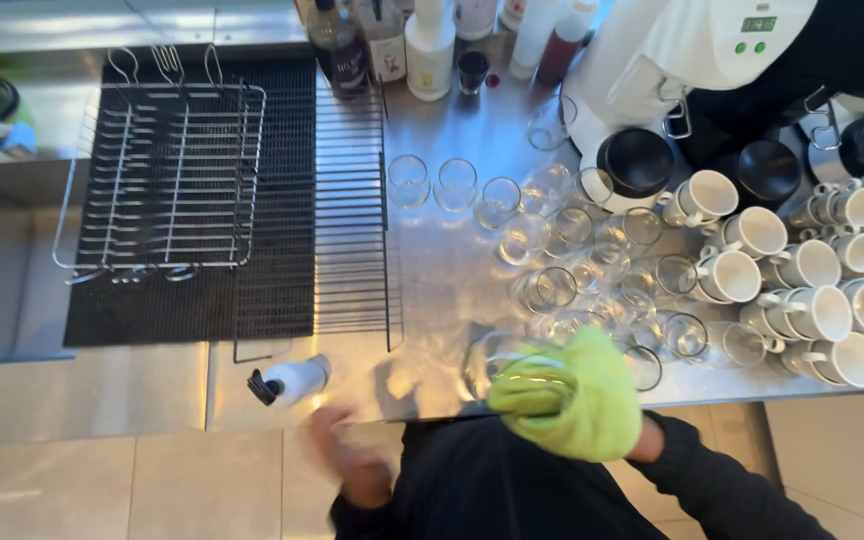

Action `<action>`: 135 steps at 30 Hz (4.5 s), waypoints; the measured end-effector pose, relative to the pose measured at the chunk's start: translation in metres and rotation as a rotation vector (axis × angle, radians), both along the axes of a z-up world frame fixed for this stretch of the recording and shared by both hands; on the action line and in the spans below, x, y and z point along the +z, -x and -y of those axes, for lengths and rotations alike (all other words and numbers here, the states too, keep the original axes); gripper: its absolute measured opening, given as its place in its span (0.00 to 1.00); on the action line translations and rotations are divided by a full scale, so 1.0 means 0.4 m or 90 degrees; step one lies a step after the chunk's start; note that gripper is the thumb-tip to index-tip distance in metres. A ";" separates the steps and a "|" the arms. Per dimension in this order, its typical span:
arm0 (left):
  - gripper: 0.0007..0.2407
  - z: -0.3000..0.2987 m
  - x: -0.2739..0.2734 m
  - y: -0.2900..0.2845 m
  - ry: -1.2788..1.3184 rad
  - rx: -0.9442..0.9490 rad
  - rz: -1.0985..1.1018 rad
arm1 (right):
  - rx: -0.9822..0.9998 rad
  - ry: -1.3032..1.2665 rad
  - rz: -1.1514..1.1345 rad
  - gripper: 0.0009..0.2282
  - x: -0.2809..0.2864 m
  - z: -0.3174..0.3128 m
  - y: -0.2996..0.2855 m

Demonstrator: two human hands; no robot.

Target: Wiping and cleaning glasses at a coffee shop counter.

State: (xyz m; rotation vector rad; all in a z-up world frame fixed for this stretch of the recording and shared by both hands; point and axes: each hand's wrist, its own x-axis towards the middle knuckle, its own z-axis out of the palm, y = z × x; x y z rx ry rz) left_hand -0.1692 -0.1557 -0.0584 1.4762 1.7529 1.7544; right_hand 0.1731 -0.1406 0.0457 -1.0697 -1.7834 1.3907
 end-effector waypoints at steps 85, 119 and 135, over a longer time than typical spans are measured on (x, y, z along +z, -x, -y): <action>0.31 -0.326 0.024 -0.337 0.305 -0.423 0.118 | 0.058 -0.521 0.678 0.06 -0.028 -0.997 -0.113; 0.30 -0.327 0.274 -0.308 0.159 -0.471 0.265 | 0.014 -0.445 0.511 0.11 0.500 -0.471 0.140; 0.25 -0.266 0.418 -0.259 -0.005 -0.644 -0.129 | 0.028 0.104 0.027 0.22 -0.034 -0.060 -0.038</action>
